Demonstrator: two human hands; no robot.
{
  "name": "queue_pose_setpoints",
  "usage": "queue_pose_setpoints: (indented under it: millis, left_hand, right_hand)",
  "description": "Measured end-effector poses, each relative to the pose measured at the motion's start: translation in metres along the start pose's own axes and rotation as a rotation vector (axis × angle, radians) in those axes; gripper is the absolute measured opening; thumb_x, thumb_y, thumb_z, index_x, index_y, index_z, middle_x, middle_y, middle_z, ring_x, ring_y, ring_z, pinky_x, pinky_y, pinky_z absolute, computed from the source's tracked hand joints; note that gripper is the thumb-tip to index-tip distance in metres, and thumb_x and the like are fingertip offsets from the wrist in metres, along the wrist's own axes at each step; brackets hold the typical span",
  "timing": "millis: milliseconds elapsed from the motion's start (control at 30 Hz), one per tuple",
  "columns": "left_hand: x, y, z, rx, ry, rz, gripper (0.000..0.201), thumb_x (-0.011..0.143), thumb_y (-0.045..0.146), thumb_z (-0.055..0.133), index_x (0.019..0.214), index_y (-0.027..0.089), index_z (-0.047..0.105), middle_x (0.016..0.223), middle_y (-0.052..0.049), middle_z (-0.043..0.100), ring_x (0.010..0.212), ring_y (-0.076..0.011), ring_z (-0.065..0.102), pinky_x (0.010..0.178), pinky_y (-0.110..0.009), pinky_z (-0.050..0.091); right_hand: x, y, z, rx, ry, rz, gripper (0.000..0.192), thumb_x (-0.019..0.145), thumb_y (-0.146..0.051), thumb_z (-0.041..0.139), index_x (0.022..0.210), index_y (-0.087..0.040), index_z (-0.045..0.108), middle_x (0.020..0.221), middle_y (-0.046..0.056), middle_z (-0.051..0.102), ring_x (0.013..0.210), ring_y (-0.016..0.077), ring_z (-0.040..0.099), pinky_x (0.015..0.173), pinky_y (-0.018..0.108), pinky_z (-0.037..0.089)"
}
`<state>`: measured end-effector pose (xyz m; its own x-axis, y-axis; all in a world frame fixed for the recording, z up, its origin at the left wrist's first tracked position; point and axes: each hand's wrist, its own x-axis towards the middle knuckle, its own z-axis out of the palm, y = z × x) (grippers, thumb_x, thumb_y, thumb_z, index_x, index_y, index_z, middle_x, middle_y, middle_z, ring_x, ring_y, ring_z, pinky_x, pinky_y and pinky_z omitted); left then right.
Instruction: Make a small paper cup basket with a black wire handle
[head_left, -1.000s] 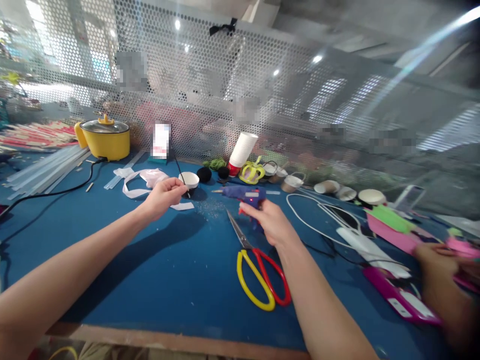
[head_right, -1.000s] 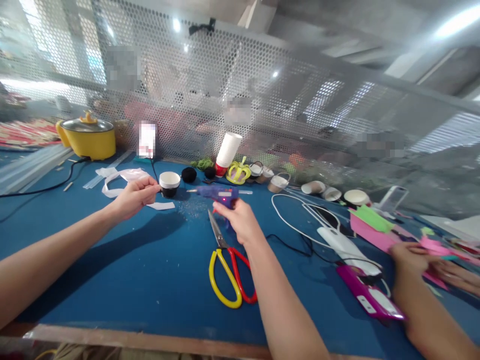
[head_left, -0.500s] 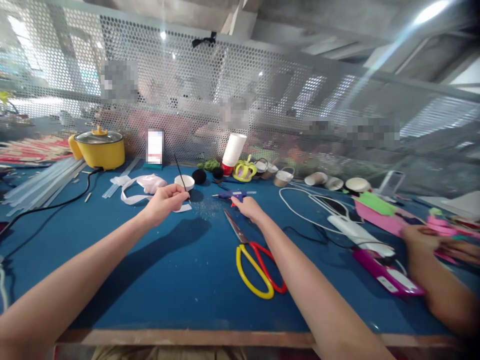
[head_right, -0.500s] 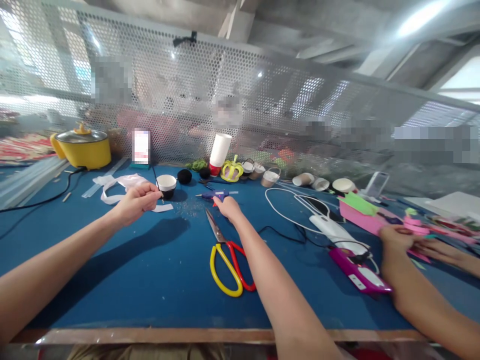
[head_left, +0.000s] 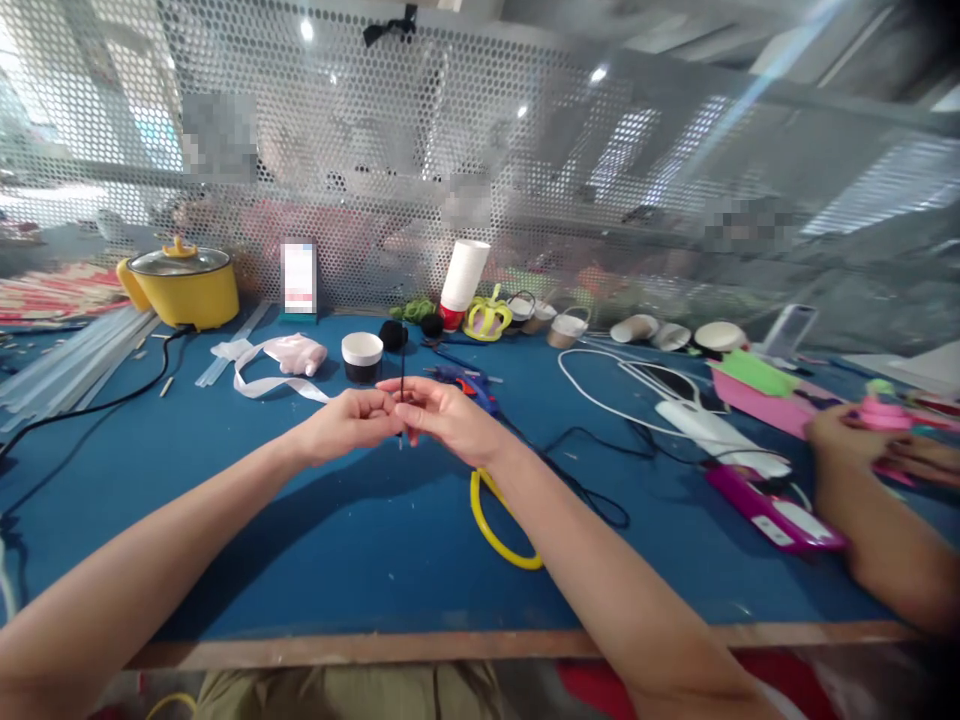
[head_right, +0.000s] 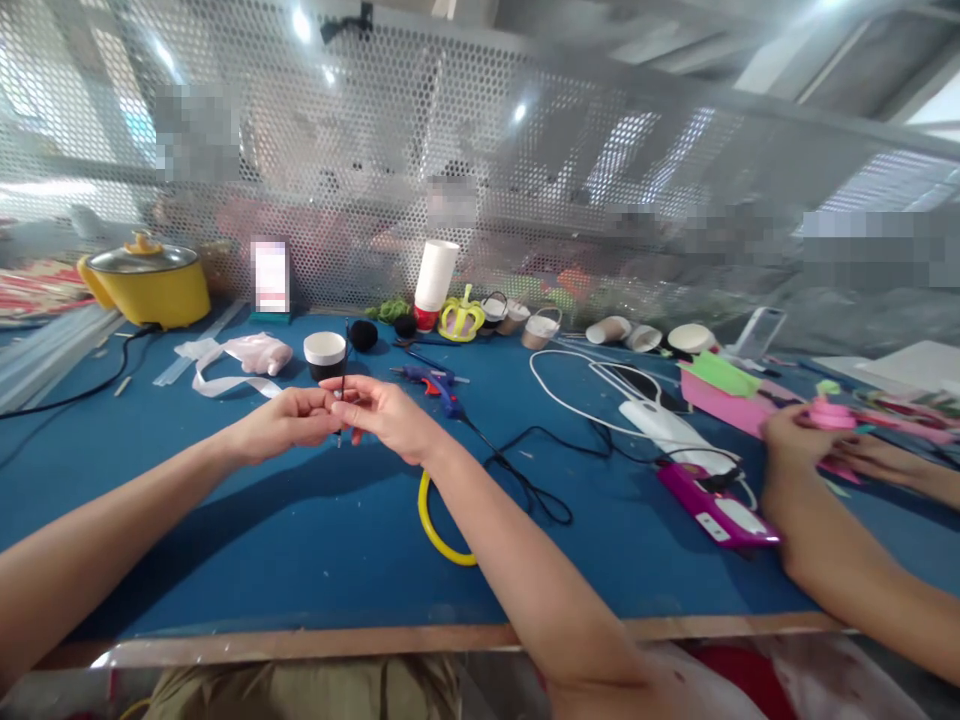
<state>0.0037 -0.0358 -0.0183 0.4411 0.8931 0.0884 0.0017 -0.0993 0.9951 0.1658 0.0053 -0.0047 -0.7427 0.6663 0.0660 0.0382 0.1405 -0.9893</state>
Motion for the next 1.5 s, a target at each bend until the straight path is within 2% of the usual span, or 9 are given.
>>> queue_pose_setpoints:
  millis: [100,200,333,400,500,733,900,1000,1500]
  left_hand:
    - [-0.001,0.001,0.002,0.072,-0.058,-0.017,0.022,0.076,0.033,0.054,0.076,0.012,0.058,0.050,0.006,0.036,0.044,-0.0042,0.024,0.041,-0.021,0.015]
    - [-0.001,0.001,0.003,0.082,-0.098,-0.027,0.022,0.077,0.032,0.053,0.080,0.011,0.059,0.055,0.004,0.041,0.045,-0.0042,0.025,0.042,-0.020,0.016]
    - [-0.002,0.002,0.004,0.029,-0.136,-0.073,0.024,0.075,0.034,0.054,0.078,0.010,0.057,0.060,0.002,0.048,0.046,-0.0037,0.025,0.042,-0.020,0.017]
    - [-0.003,0.002,0.005,-0.006,-0.139,-0.104,0.024,0.073,0.035,0.056,0.073,0.011,0.053,0.056,0.004,0.045,0.045,-0.0034,0.024,0.042,-0.020,0.017]
    - [-0.003,0.002,0.006,-0.008,-0.147,-0.136,0.023,0.072,0.034,0.058,0.067,0.013,0.048,0.053,0.006,0.038,0.045,-0.0035,0.025,0.042,-0.020,0.017]
    - [-0.003,0.008,-0.001,0.246,-0.066,-0.080,0.019,0.077,0.032,0.050,0.076,0.013,0.050,0.053,0.007,0.038,0.046,-0.0050,0.026,0.043,-0.019,0.019]
    - [-0.003,0.009,-0.005,0.433,-0.054,-0.008,0.016,0.078,0.029,0.047,0.078,0.013,0.051,0.062,0.003,0.046,0.053,-0.0067,0.035,0.048,-0.019,0.027]
    - [-0.003,0.009,-0.005,0.539,-0.042,0.009,0.015,0.077,0.027,0.047,0.074,0.014,0.051,0.061,0.003,0.046,0.053,-0.0070,0.036,0.049,-0.019,0.030]
    - [-0.006,0.013,0.000,0.644,0.021,0.066,0.011,0.075,0.022,0.046,0.069,0.014,0.052,0.057,0.004,0.046,0.051,-0.0068,0.037,0.048,-0.019,0.030]
  right_hand:
    - [-0.002,0.008,0.005,0.107,0.060,-0.024,0.023,0.072,-0.027,0.062,0.093,-0.019,0.056,0.079,-0.003,0.054,0.060,0.0058,0.049,0.049,0.017,0.042]
    - [-0.004,0.014,0.002,0.192,0.063,-0.006,0.021,0.069,-0.027,0.066,0.081,-0.018,0.052,0.071,-0.004,0.052,0.058,0.0060,0.048,0.046,0.016,0.041]
    - [-0.006,0.016,-0.005,0.266,-0.090,0.069,0.021,0.067,-0.027,0.069,0.076,-0.016,0.053,0.065,-0.005,0.050,0.056,0.0059,0.049,0.049,0.018,0.043]
    - [-0.007,0.016,-0.009,0.259,-0.164,0.091,0.020,0.067,-0.026,0.068,0.078,-0.016,0.055,0.064,-0.004,0.052,0.056,0.0061,0.050,0.050,0.019,0.044]
    - [-0.007,0.016,-0.013,0.193,-0.201,0.088,0.019,0.067,-0.026,0.069,0.076,-0.014,0.056,0.065,-0.003,0.055,0.053,0.0055,0.050,0.049,0.019,0.043]
    - [-0.010,0.008,-0.015,-0.021,-0.063,0.094,0.023,0.072,-0.033,0.063,0.075,-0.013,0.053,0.062,-0.002,0.059,0.050,0.0060,0.053,0.052,0.021,0.043]
    - [-0.009,0.006,-0.013,-0.051,-0.030,0.097,0.026,0.071,-0.036,0.063,0.072,-0.014,0.050,0.060,-0.001,0.060,0.050,0.0074,0.055,0.052,0.022,0.043]
    - [-0.009,0.005,-0.012,-0.034,0.003,0.086,0.026,0.071,-0.035,0.064,0.071,-0.015,0.048,0.056,-0.003,0.059,0.048,0.0073,0.054,0.049,0.022,0.042]
    - [-0.009,0.005,-0.010,-0.196,0.074,0.086,0.025,0.073,-0.036,0.061,0.070,-0.016,0.047,0.055,-0.003,0.057,0.046,0.0074,0.052,0.047,0.022,0.041]
